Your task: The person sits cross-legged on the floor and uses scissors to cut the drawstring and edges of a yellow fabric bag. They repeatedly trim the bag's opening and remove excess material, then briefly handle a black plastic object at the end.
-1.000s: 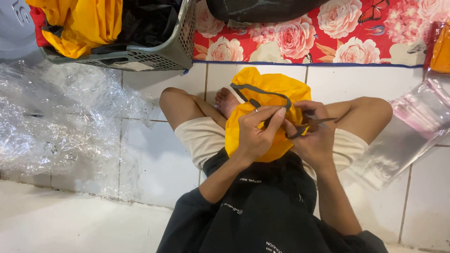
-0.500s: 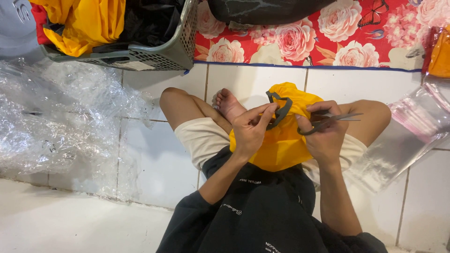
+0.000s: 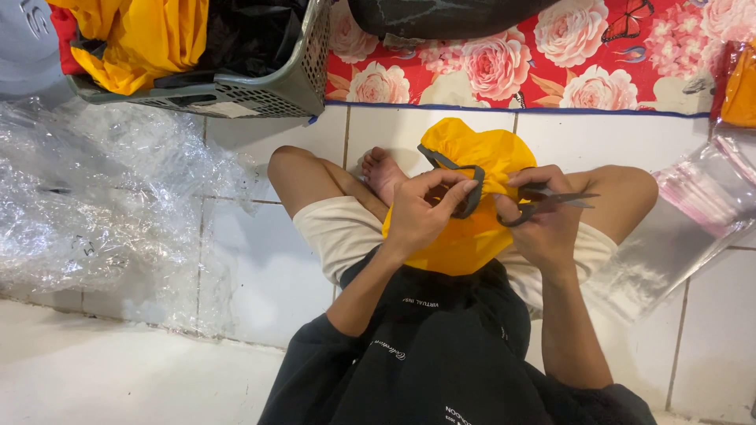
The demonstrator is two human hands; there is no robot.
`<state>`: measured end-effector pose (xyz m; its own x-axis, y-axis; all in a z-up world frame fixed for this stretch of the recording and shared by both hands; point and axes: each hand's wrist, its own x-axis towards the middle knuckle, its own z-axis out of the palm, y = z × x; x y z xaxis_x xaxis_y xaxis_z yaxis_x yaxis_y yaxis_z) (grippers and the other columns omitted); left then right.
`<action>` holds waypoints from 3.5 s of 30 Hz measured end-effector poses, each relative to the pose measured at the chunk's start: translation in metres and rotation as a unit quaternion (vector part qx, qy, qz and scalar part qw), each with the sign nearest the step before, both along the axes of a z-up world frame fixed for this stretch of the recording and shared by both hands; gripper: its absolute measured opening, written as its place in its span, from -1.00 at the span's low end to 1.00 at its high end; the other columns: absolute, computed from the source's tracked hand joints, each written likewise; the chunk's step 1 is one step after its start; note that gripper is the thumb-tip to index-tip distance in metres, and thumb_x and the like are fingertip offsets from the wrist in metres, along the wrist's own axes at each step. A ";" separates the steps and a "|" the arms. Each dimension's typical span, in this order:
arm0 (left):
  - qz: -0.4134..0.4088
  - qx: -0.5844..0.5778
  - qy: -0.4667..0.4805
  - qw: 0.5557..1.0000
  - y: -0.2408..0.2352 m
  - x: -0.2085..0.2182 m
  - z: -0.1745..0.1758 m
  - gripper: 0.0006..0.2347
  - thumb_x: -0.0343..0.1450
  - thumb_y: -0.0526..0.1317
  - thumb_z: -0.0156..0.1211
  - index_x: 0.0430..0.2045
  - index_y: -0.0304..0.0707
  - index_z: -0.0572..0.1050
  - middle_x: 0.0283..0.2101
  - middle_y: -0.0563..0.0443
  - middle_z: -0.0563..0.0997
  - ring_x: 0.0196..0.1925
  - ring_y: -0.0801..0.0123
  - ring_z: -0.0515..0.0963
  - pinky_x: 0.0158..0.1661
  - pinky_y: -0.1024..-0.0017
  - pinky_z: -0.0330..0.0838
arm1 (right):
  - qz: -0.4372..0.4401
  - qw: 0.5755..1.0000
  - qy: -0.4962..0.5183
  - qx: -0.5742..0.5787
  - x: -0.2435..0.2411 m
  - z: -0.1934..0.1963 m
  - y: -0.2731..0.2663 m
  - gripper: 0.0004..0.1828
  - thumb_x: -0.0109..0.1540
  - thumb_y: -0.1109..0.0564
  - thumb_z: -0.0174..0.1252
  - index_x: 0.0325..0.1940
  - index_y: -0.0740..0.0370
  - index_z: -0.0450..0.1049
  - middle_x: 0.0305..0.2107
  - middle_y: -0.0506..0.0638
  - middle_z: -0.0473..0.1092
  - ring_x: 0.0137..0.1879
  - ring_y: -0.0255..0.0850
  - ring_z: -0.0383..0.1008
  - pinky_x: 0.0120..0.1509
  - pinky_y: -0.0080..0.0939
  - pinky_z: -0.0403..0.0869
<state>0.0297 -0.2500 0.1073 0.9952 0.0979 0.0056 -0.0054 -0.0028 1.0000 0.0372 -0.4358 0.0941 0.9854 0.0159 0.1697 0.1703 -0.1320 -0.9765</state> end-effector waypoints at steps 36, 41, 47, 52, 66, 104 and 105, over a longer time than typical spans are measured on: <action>0.238 0.616 0.117 0.742 0.388 -0.082 -0.196 -0.19 0.10 -0.71 0.11 0.22 0.22 0.44 0.45 0.09 0.20 0.50 0.10 0.15 0.25 -0.19 -0.07 | 0.008 0.979 -0.029 -0.202 -0.030 -0.092 -0.130 -0.95 0.76 0.52 0.18 0.31 0.60 0.46 0.13 0.30 0.43 0.17 0.02 0.42 0.20 -0.05 0.40; 0.313 0.596 0.091 0.733 0.391 -0.076 -0.207 -0.88 0.42 -0.04 0.24 -0.25 0.18 0.65 0.55 0.06 -0.11 0.59 0.05 -0.28 0.25 -0.61 -0.39 | 0.005 0.965 -0.075 -0.252 -0.026 -0.096 -0.135 -0.74 0.72 0.56 0.32 0.31 0.60 0.33 0.09 0.44 0.37 0.17 0.19 0.43 0.28 0.08 0.45; 0.381 0.557 0.106 0.730 0.379 -0.068 -0.197 -0.56 0.15 -0.25 0.10 -0.07 0.25 0.54 0.50 0.14 0.02 0.58 0.15 -0.14 0.31 -0.50 -0.41 | -0.028 0.985 -0.028 -0.167 -0.024 -0.092 -0.120 -0.70 0.61 0.47 0.35 0.23 0.44 0.33 0.11 0.29 0.42 0.17 0.01 0.48 0.26 -0.10 0.50; 0.380 0.450 -0.147 0.795 0.330 -0.040 -0.162 -0.83 0.53 -0.39 0.15 -0.24 -0.47 0.71 0.38 -0.04 0.31 0.45 0.03 0.27 0.40 -0.01 0.24 | -0.054 0.988 -0.032 -0.139 -0.016 -0.050 -0.079 -0.69 0.39 0.42 0.31 0.08 0.35 0.30 0.07 0.20 0.32 0.17 -0.05 0.41 0.26 -0.19 0.42; -0.150 -0.025 -0.083 0.985 0.005 -0.007 -0.051 -0.58 0.41 -0.09 0.41 0.15 -0.14 0.52 0.09 -0.05 0.64 0.21 0.22 0.61 0.27 0.24 0.41 | 0.041 0.998 -0.033 -0.030 0.008 -0.023 -0.033 -0.65 0.22 0.26 0.47 -0.08 0.38 0.42 -0.20 0.26 0.41 -0.14 0.07 0.52 0.07 0.02 0.57; -0.032 0.032 0.013 0.999 0.020 -0.027 -0.083 -0.91 0.59 -0.30 -0.07 -0.30 -0.11 0.38 -0.54 -0.01 0.39 -0.41 0.35 0.34 -0.25 0.39 0.34 | 0.363 0.832 0.340 0.247 -0.048 -0.056 0.030 -0.45 0.36 -0.25 -0.09 -0.11 0.36 0.32 -0.82 -0.03 0.22 -0.76 -0.48 -0.09 -0.67 -0.48 -0.01; -0.032 0.041 0.011 0.999 0.020 -0.028 -0.085 -0.91 0.59 -0.30 -0.07 -0.29 -0.11 0.38 -0.54 -0.01 0.38 -0.41 0.34 0.34 -0.26 0.37 0.34 | 0.362 0.830 0.344 0.250 -0.047 -0.054 0.030 -0.45 0.37 -0.25 -0.10 -0.11 0.36 0.32 -0.82 -0.04 0.21 -0.76 -0.49 -0.09 -0.67 -0.50 -0.01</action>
<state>0.0017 -0.2303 0.0223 0.9994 0.0338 -0.0111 0.0139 -0.0854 0.9963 -0.0102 -0.4054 0.0399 0.6149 0.7431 -0.2641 -0.5916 0.2132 -0.7775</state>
